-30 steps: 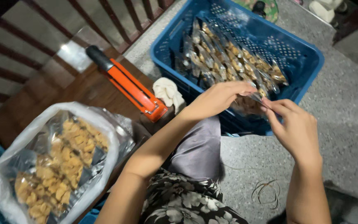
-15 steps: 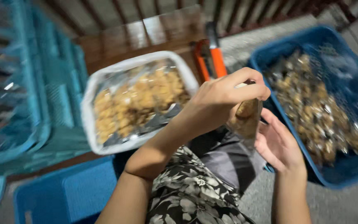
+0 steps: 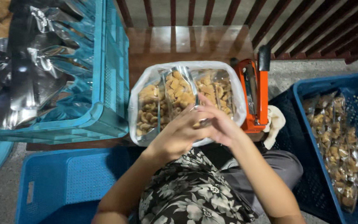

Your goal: The person places small transparent snack packets into a larger white plastic bag. They use a handheld heat sealer to seal the top of the bag and then tie the bag closed with a plastic tie.

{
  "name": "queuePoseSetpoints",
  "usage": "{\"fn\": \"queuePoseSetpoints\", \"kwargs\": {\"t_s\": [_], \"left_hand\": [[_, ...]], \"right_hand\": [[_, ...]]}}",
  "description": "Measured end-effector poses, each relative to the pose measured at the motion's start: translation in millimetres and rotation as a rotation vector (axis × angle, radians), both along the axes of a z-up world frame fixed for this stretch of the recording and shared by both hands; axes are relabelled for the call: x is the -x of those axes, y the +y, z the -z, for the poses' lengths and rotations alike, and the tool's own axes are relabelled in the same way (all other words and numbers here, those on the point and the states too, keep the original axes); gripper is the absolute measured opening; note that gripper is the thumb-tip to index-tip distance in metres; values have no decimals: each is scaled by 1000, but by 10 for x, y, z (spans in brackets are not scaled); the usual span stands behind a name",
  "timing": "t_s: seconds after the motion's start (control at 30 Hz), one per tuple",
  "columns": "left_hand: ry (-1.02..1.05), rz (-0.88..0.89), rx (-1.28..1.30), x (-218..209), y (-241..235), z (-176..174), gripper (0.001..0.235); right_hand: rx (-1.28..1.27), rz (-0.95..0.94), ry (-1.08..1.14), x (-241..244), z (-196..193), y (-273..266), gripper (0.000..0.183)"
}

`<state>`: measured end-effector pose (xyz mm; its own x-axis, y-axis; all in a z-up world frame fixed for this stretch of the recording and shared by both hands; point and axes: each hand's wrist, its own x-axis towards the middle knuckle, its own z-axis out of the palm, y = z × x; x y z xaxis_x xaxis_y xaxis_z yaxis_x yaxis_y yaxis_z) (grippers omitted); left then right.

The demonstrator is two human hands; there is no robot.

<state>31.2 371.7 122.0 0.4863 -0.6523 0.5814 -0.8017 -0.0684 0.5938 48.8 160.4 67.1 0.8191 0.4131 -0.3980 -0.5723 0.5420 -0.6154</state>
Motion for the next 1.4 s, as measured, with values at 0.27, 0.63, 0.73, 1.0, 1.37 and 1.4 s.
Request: {"fn": "queuePoseSetpoints", "kwargs": {"t_s": [0.27,0.63,0.73,1.0,1.37,1.4], "left_hand": [[143,-431,69,121,247,351,53],[215,-785,-156,-224,357,443,27],[245,-812,-186,-279,331,386,23],[79,-478,40,-205,-373,20,24],[388,103,10,-286,-2842,761,17],[386,108,-14,-347,-3128,992,17]], "right_hand": [[334,110,-255,-306,512,498,72],[1005,32,-682,-306,492,728,64],[952,91,-668,-274,320,631,75],[785,367,-592,168,19,-661,49],[790,975,-337,991,1027,-3051,27],[867,990,-306,980,1229,-3250,27]]}}
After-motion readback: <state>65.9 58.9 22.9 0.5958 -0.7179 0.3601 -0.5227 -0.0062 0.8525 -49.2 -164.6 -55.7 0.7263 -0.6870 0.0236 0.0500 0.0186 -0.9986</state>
